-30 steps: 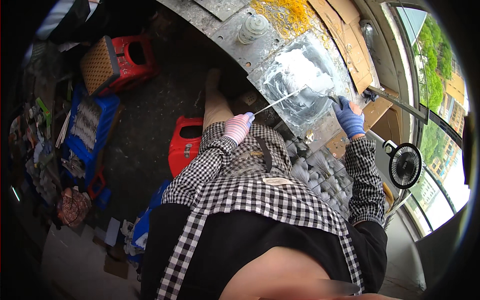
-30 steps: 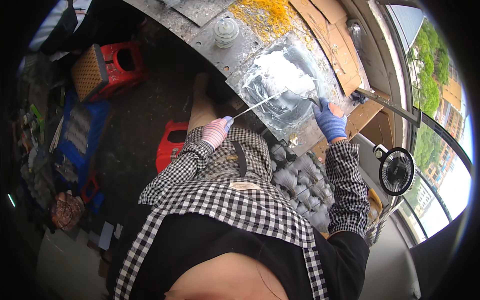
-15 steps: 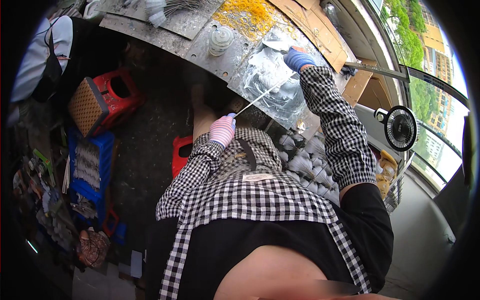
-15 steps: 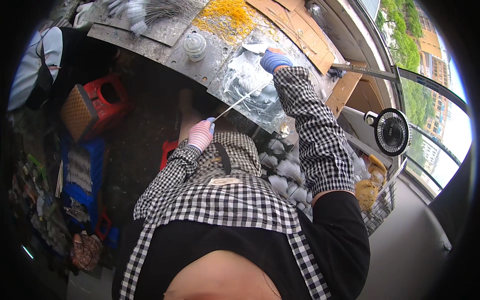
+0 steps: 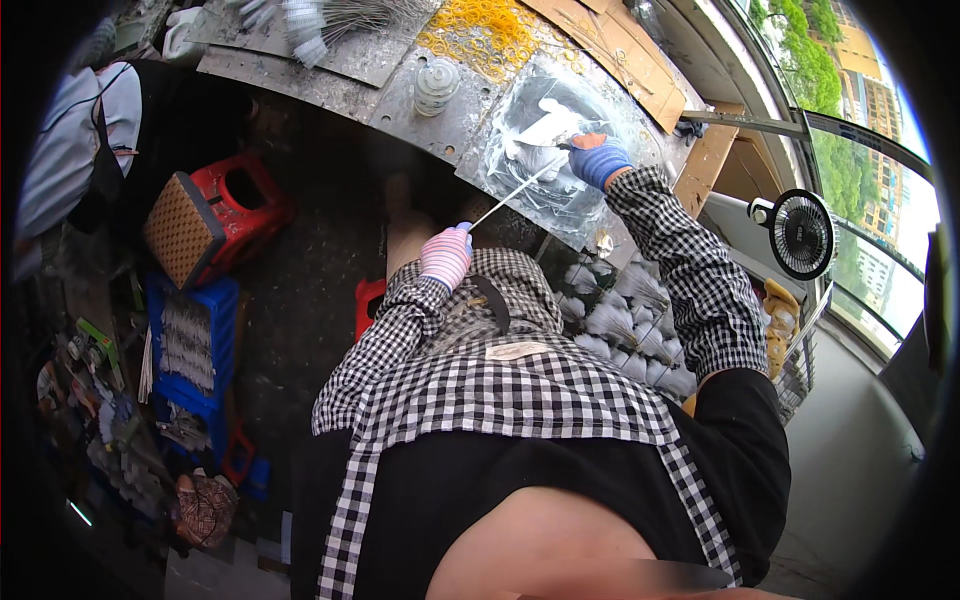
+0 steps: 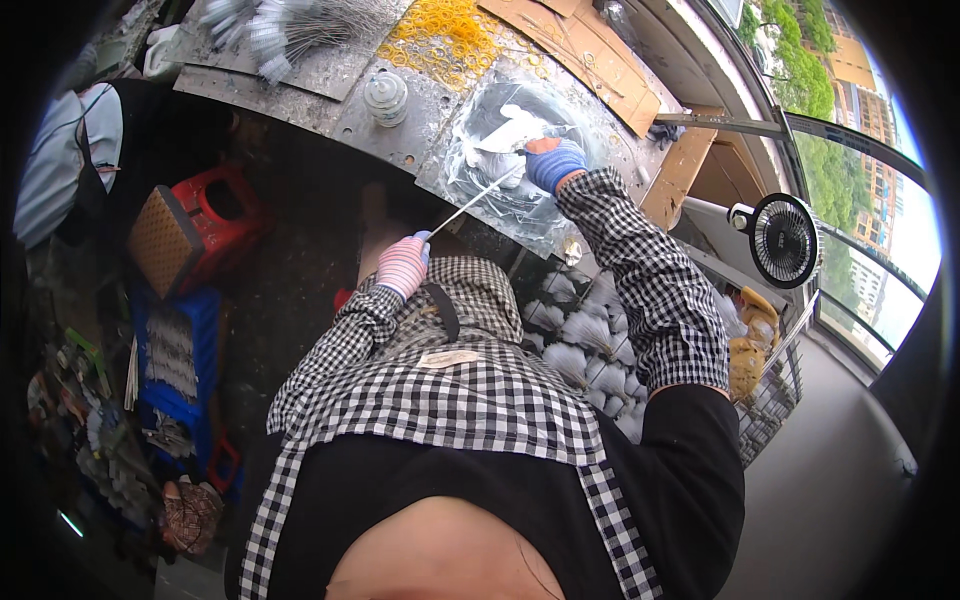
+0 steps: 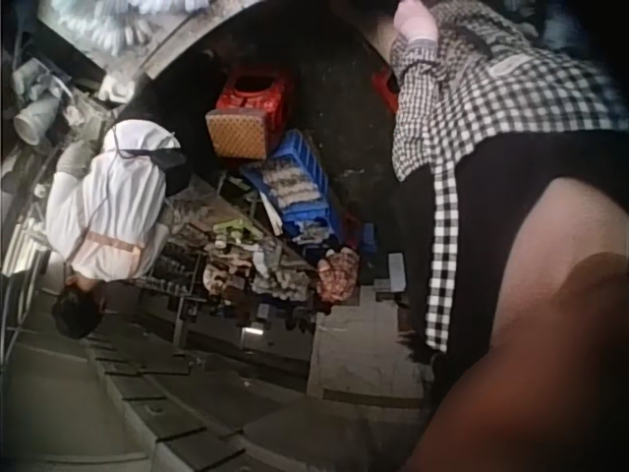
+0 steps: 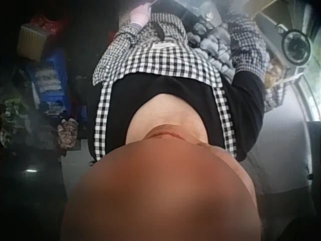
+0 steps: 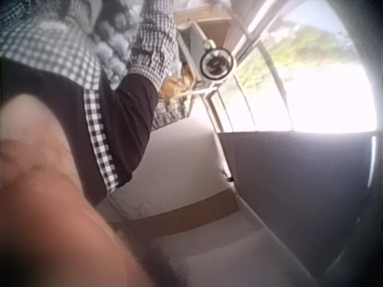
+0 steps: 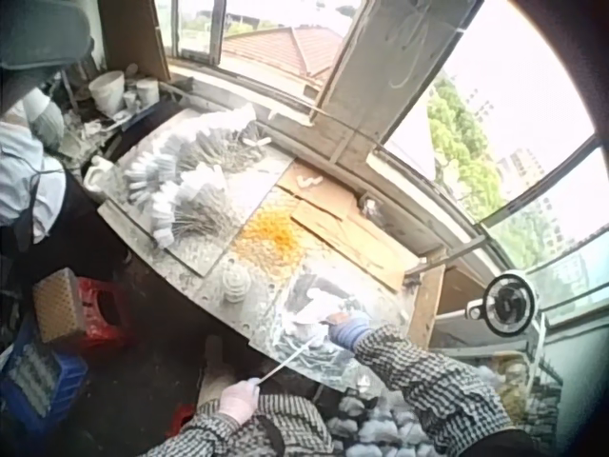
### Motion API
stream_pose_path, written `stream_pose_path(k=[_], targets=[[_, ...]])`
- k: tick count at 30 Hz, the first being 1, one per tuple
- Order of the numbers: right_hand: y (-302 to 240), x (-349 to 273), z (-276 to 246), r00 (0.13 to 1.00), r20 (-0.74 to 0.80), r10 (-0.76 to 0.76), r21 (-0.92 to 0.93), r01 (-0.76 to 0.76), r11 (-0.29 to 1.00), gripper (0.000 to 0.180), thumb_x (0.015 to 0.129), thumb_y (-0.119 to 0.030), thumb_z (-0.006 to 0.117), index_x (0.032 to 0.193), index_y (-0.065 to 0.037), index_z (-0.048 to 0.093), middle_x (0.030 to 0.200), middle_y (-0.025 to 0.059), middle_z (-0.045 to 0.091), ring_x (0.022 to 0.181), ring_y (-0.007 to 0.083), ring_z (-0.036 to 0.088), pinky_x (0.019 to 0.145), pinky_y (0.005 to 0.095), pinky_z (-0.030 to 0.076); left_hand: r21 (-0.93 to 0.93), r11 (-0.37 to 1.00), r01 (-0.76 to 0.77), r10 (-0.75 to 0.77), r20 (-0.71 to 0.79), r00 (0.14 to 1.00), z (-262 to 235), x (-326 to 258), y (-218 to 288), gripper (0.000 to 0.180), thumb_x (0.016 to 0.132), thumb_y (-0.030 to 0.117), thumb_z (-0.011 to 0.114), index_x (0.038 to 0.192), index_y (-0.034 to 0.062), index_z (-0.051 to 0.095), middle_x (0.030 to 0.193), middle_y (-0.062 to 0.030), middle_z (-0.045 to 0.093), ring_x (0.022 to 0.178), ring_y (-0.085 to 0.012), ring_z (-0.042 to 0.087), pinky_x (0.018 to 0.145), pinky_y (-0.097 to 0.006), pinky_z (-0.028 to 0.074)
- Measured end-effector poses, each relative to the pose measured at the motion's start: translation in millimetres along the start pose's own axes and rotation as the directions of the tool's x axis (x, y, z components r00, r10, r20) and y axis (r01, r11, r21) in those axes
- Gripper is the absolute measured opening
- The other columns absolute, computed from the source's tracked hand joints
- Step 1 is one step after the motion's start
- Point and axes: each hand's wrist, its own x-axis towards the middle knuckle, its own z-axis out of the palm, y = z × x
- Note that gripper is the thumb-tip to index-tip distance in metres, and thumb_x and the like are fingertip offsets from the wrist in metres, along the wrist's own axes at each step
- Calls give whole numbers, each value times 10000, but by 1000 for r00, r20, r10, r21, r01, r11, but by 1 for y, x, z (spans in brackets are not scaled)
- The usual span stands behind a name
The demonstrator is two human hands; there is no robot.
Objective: Mix and prepare a white adhesive or sealant paste on a glass plate using a spatula.
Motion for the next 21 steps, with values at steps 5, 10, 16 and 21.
stream_pose_path(k=[5, 10, 16, 21], targets=[[29, -10, -4, 998, 36, -51, -131, 55, 990, 253, 855, -201, 491, 819, -62, 700, 812, 197, 694, 770, 353, 694, 681, 451, 548, -7, 1000, 2, -2, -39, 999, 1, -5, 2, 244, 945, 211, 500, 1146, 112, 596, 912, -171, 663, 839, -358, 644, 742, -481, 512], [51, -19, -17, 986, 161, 41, -226, -3, 974, 225, 834, -217, 537, 864, -87, 718, 867, 172, 713, 810, 340, 703, 716, 437, 559, -12, 999, 30, -31, -29, 999, 5, -5, -2, 256, 940, 202, 511, 1163, 113, 601, 908, -167, 663, 832, -356, 643, 732, -478, 512], [-1, 4, -25, 997, -10, -74, -83, 73, 994, 277, 839, -234, 498, 833, -55, 710, 811, 201, 698, 769, 359, 695, 691, 466, 539, -18, 1000, 7, -8, -35, 999, 4, -4, -2, 244, 933, 193, 516, 1140, 107, 612, 891, -165, 659, 824, -349, 642, 721, -477, 511], [-35, 36, -20, 997, -34, -73, -31, 72, 997, 266, 866, -283, 520, 876, -85, 697, 826, 177, 698, 787, 360, 688, 701, 465, 544, -11, 1000, 10, -11, -37, 999, 2, 0, 0, 232, 937, 197, 512, 1124, 109, 616, 886, -164, 660, 815, -357, 641, 719, -477, 512]])
